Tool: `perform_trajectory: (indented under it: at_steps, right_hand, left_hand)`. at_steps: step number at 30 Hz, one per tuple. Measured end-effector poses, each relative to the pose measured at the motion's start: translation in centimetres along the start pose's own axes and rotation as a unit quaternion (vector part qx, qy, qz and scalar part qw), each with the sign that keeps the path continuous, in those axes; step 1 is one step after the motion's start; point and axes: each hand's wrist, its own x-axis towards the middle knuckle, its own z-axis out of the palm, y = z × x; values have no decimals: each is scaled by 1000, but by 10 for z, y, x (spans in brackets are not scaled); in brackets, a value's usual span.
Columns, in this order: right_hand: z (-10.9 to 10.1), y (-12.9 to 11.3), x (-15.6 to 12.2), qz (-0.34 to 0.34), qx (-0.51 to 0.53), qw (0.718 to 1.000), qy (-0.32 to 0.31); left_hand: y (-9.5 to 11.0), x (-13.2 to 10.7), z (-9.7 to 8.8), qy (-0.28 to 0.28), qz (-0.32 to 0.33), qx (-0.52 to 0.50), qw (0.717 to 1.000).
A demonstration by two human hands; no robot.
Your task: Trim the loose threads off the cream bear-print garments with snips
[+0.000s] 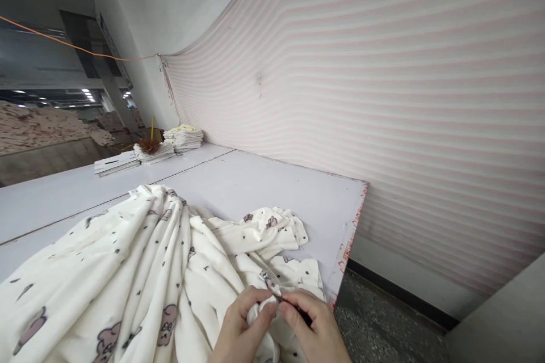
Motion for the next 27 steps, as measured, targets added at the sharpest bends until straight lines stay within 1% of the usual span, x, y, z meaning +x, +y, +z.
perform_trajectory:
  at_steps: [3,5,7,9,11,13,14,16,18,19,20,21,22,23,24,25,26,27]
  right_hand:
    - [-2,5,-2,28,24,999,10]
    - [-4,8,-3,41,44,998,14]
    - [-7,8,-3,46,65,997,-12]
    - [-9,7,-3,50,79,994,-60]
    - [-12,5,-3,53,81,992,-76]
    - [-13,4,-5,51,71,994,-62]
    - [-13,4,-6,47,63,995,-56]
    - [-12,1,-7,29,43,997,-60]
    - [-11,0,-7,4,23,998,-64]
    - [-12,0,-6,0,23,998,-62]
    - [-14,2,-6,6,29,998,-48]
    - [-19,6,-5,21,36,999,-27]
    - [-25,12,-4,39,31,999,-2]
    - [-34,21,-4,58,16,998,27]
    - [-43,31,-4,71,-15,996,47]
    - [-53,42,-4,75,-65,994,55]
    - [-61,53,-4,77,-93,991,60]
    - [-68,63,-3,81,-114,989,55]
  left_hand:
    - [-1,0,-1,-25,20,32,999]
    - [-3,0,0,-41,45,58,996]
    - [-6,-2,2,-41,69,90,993]
    - [-10,-4,4,-13,102,139,985]
    - [-14,-7,5,32,164,201,965]
    - [-17,-9,6,59,237,260,934]
    - [-17,-10,7,56,268,281,920]
    - [-17,-9,10,36,304,306,901]
    - [-15,-6,15,27,315,304,899]
    - [-13,-4,16,29,314,285,905]
    - [-12,-1,16,37,302,251,919]
    - [-9,3,13,50,274,201,939]
    - [-7,6,6,64,230,140,961]
    - [-4,10,-4,87,171,76,978]
    - [0,13,-18,116,101,11,988]
    - [4,16,-33,150,39,-38,987]
    - [9,18,-50,188,3,-70,980]
    - [14,18,-67,223,-6,-89,971]
